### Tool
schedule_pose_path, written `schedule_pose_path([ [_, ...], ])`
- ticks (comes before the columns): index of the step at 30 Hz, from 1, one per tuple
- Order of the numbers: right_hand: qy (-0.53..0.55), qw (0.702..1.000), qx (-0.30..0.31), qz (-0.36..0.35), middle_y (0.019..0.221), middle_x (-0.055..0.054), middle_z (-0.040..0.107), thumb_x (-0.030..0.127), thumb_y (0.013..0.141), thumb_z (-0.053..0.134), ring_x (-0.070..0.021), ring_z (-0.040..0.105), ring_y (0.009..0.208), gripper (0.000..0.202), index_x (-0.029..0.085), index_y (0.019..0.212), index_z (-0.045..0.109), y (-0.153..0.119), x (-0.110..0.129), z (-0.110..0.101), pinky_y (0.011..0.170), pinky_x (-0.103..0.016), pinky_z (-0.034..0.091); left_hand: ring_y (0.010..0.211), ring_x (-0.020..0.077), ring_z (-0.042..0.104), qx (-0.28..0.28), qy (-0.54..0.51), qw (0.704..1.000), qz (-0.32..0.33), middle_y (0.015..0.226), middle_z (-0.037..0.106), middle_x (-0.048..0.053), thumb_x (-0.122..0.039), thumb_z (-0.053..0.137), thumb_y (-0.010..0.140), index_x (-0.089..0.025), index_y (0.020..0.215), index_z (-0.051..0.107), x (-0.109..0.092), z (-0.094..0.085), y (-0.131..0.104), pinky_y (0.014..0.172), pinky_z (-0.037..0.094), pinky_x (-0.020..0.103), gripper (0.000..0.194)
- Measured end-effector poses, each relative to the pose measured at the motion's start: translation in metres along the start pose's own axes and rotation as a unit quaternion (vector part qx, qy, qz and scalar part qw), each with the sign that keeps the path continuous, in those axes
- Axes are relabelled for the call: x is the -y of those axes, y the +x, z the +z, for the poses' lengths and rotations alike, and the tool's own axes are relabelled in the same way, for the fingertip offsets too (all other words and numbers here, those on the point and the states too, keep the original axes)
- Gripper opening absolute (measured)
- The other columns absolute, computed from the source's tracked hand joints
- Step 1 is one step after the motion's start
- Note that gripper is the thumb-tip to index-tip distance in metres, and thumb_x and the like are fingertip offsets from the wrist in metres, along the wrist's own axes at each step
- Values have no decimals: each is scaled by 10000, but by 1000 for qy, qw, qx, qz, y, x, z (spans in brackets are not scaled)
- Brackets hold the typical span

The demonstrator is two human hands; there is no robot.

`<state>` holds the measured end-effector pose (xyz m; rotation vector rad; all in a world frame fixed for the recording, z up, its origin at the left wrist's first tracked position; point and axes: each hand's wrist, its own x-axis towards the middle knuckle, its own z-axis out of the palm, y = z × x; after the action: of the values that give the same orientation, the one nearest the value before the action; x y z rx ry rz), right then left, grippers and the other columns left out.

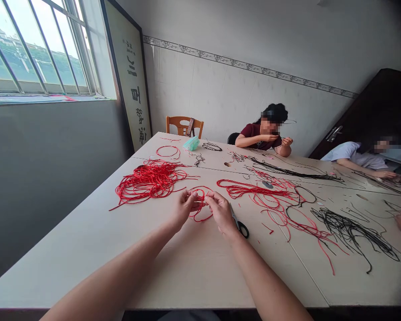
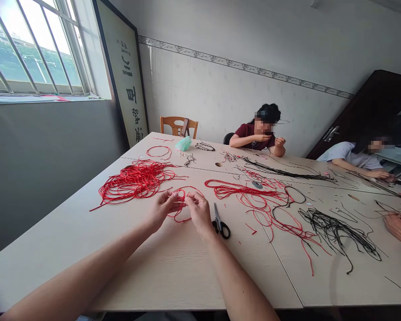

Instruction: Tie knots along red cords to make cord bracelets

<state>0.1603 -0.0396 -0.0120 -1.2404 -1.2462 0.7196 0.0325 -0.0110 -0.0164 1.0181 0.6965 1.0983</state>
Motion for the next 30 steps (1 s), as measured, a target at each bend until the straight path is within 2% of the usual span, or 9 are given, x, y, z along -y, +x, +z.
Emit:
schedule_pose_path([
  [4,-37,998,-13,-39,592,27,492,324,731,513,-109,374,539,172,191,627,548,0,-1,0,525,-228,316,708,186,674,-4,-1,1000,0,799,655,45,-442,652,699,-157,791,460,2,0,1,719,501,330,357],
  [10,-26,999,-36,-27,562,41,424,282,711,503,-100,306,504,134,196,608,514,2,-4,-4,483,-228,251,707,181,675,-6,3,1000,5,794,664,48,-445,599,748,-166,783,433,3,-3,2,715,504,325,327],
  [15,-6,1000,-20,-23,543,51,352,249,690,500,-96,274,504,127,196,580,465,4,-5,-5,477,-229,226,715,178,672,-18,-2,1000,9,768,662,54,-418,584,768,-158,777,446,2,-7,5,717,505,322,295],
  [21,42,993,-110,-13,555,48,336,227,700,493,-99,274,527,129,195,590,433,7,-1,-6,483,-226,232,758,167,659,-7,-50,999,-1,798,662,75,-391,631,742,-137,780,502,6,-4,6,751,501,311,287],
  [24,51,991,-118,-25,570,43,381,250,723,498,-101,308,534,122,195,622,456,8,0,-9,496,-227,254,731,137,649,5,-74,997,-22,822,670,73,-372,653,731,-139,779,524,4,-2,3,745,504,282,271],
  [30,40,994,-91,-37,566,46,403,305,730,520,-94,324,516,148,188,645,488,7,-2,-9,488,-219,279,654,92,617,59,-95,987,-117,797,660,55,-362,661,731,-127,905,615,-4,2,-6,663,507,210,296],
])
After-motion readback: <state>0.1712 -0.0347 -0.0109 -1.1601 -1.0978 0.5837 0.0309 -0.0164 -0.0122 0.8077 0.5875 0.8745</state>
